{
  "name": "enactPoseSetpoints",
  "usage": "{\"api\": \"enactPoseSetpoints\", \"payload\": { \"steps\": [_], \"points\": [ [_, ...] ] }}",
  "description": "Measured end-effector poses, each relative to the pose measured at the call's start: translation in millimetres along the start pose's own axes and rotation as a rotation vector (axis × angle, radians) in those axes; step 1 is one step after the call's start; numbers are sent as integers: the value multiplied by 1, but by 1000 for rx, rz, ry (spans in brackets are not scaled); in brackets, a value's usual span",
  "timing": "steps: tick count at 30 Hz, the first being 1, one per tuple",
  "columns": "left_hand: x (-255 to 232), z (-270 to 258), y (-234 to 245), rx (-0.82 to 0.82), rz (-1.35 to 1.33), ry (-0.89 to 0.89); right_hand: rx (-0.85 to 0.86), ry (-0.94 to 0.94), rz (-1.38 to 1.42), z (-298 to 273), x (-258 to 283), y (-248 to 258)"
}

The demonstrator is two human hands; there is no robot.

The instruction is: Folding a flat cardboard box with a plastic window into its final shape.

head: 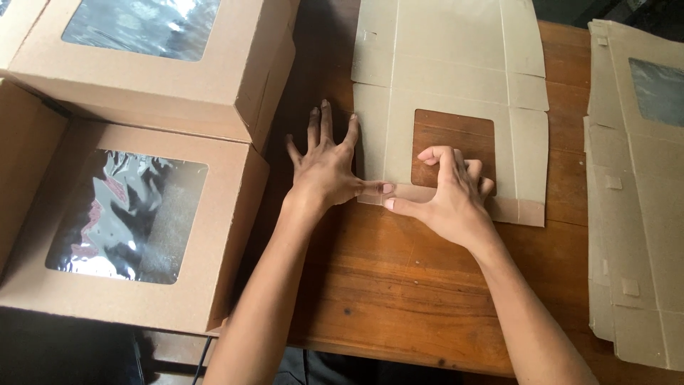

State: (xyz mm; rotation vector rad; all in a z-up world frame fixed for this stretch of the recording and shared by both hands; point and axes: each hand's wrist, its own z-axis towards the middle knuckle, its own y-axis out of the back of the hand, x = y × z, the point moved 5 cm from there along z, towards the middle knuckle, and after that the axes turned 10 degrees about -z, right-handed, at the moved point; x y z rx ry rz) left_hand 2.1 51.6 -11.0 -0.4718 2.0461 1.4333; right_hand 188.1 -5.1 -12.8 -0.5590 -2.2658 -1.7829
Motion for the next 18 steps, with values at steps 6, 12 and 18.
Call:
{"api": "enactPoseSetpoints", "payload": {
  "steps": [6,12,18],
  "points": [
    [0,1,-1,0,-8,1,-10,-14,25,2,-6,2],
    [-3,-2,3,7,-24,3,10,-7,-12,3,-7,2],
    [-3,-3,3,7,-11,7,30,-15,19,4,-16,2]
  ]
}}
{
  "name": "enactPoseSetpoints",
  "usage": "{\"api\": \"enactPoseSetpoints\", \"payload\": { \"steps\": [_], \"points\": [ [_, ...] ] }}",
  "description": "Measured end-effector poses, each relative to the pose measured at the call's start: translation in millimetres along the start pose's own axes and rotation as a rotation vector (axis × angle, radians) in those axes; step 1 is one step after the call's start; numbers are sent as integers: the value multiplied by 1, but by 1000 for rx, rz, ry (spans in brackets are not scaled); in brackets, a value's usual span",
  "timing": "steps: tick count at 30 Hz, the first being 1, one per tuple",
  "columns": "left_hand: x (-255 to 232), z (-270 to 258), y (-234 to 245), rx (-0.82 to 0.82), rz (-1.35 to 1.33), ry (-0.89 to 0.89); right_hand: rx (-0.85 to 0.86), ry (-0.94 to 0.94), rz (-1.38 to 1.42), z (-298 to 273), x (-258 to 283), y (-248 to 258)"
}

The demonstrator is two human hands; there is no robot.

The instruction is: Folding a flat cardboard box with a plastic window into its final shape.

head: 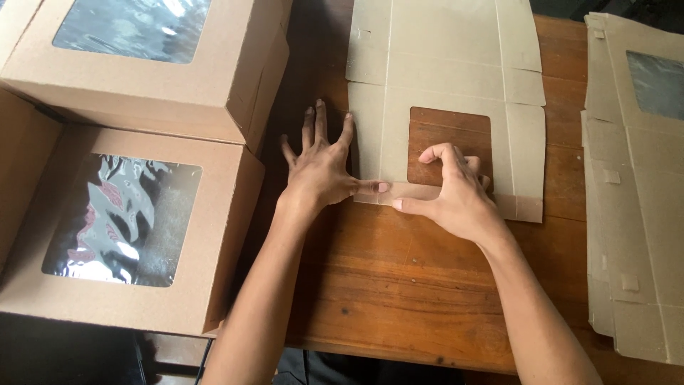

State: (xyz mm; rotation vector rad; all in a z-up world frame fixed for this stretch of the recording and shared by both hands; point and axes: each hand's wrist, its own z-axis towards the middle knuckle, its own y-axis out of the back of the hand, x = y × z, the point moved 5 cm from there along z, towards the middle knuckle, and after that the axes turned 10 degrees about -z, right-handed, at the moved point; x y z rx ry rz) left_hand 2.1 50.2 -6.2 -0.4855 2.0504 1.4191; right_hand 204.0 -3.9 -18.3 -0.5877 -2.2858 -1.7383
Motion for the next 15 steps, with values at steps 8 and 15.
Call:
{"api": "enactPoseSetpoints", "payload": {
  "steps": [8,15],
  "points": [
    [1,2,-1,-7,0,-6,6,48,18,-4,-2,5],
    [3,3,-3,-6,-7,-8,10,138,82,-1,-7,11]
  ]
}}
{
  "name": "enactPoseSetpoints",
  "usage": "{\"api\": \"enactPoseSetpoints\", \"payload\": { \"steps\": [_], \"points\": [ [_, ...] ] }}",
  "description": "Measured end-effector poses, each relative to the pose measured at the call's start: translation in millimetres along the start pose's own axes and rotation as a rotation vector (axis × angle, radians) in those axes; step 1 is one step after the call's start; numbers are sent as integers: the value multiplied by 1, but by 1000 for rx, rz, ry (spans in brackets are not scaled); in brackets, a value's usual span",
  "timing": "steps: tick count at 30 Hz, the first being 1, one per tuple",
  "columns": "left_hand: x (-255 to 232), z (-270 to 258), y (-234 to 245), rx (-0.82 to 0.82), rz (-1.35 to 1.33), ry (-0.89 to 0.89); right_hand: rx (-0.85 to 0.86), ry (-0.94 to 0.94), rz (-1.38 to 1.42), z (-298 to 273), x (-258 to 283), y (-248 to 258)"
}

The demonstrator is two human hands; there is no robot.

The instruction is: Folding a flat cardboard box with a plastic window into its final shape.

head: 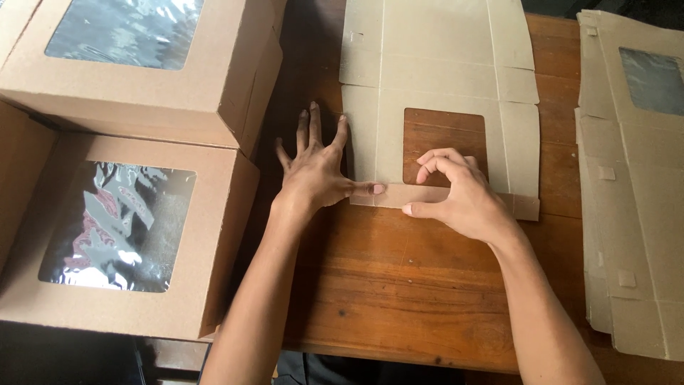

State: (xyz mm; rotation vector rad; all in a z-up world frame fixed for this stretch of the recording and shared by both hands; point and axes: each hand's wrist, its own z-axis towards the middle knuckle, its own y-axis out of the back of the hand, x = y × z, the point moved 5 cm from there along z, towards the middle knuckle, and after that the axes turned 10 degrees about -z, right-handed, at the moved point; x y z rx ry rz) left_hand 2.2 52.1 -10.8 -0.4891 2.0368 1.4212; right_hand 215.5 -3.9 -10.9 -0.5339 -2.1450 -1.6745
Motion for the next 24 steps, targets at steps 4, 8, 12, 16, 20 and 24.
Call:
{"api": "enactPoseSetpoints", "payload": {
  "steps": [4,8,12,16,20,24],
  "points": [
    [-3,-1,2,4,2,0,8,-12,17,-3,-3,3],
    [-5,-3,4,20,-2,7,31,5,41,-4,-4,8],
    [-6,-3,5,27,0,15,37,12,49,-4,-4,10],
    [-6,-4,4,28,-1,15,41,13,47,-8,-5,19],
    [-6,-4,5,42,8,22,41,-9,-31,-12,-9,24],
    [-7,-5,5,48,11,27,67,-49,-102,-9,-19,22]
  ]
}}
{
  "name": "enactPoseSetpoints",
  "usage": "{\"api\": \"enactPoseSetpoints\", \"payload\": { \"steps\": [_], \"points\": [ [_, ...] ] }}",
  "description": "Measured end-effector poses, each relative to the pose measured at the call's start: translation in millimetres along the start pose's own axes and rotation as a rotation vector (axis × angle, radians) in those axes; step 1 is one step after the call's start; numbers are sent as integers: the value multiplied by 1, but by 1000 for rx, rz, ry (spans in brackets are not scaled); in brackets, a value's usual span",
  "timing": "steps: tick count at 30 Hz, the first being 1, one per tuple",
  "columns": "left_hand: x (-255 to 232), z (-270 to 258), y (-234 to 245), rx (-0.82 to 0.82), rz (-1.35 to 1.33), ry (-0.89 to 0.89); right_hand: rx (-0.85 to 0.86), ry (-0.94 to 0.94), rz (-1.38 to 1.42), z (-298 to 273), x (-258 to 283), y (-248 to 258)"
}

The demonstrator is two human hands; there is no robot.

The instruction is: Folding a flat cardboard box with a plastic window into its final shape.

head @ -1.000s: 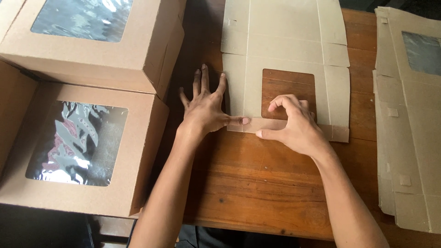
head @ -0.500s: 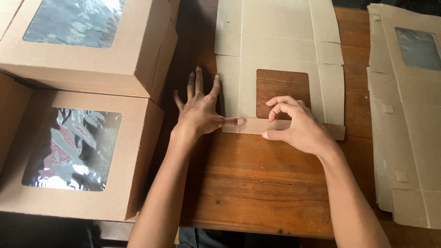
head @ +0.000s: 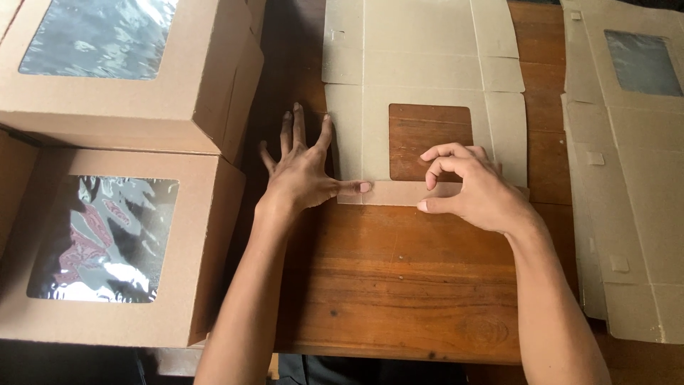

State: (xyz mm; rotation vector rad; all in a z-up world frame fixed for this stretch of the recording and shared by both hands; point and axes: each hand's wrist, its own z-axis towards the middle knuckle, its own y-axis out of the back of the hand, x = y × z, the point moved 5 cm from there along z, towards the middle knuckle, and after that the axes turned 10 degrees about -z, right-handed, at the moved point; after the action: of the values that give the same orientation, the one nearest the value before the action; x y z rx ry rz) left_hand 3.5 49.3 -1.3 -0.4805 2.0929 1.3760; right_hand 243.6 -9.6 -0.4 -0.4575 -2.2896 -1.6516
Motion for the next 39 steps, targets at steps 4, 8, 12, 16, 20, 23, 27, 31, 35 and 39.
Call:
{"api": "enactPoseSetpoints", "payload": {
  "steps": [4,8,12,16,20,23,27,31,35,39],
  "points": [
    [-1,-1,0,6,-7,5,-6,-4,-20,-1,0,5],
    [-1,-2,0,10,-3,22,25,-41,-50,-5,-1,11],
    [-2,-2,-1,9,-14,29,32,-60,-82,-6,-9,12],
    [-1,-2,0,7,-20,19,47,-80,-104,-9,-11,16],
    [0,-1,-2,7,-17,23,43,-112,-100,-12,-19,18],
    [-1,-1,-1,9,-5,28,41,-117,-92,-14,-20,21],
    [-5,-4,1,27,16,54,38,-119,-85,-14,-27,23],
    [-11,-6,2,33,26,52,41,-146,-81,-16,-34,26],
    [-12,-6,3,39,45,81,35,-168,-77,-18,-44,27],
    [-16,-7,4,45,65,100,14,-170,-76,-21,-52,30]
  ]
}}
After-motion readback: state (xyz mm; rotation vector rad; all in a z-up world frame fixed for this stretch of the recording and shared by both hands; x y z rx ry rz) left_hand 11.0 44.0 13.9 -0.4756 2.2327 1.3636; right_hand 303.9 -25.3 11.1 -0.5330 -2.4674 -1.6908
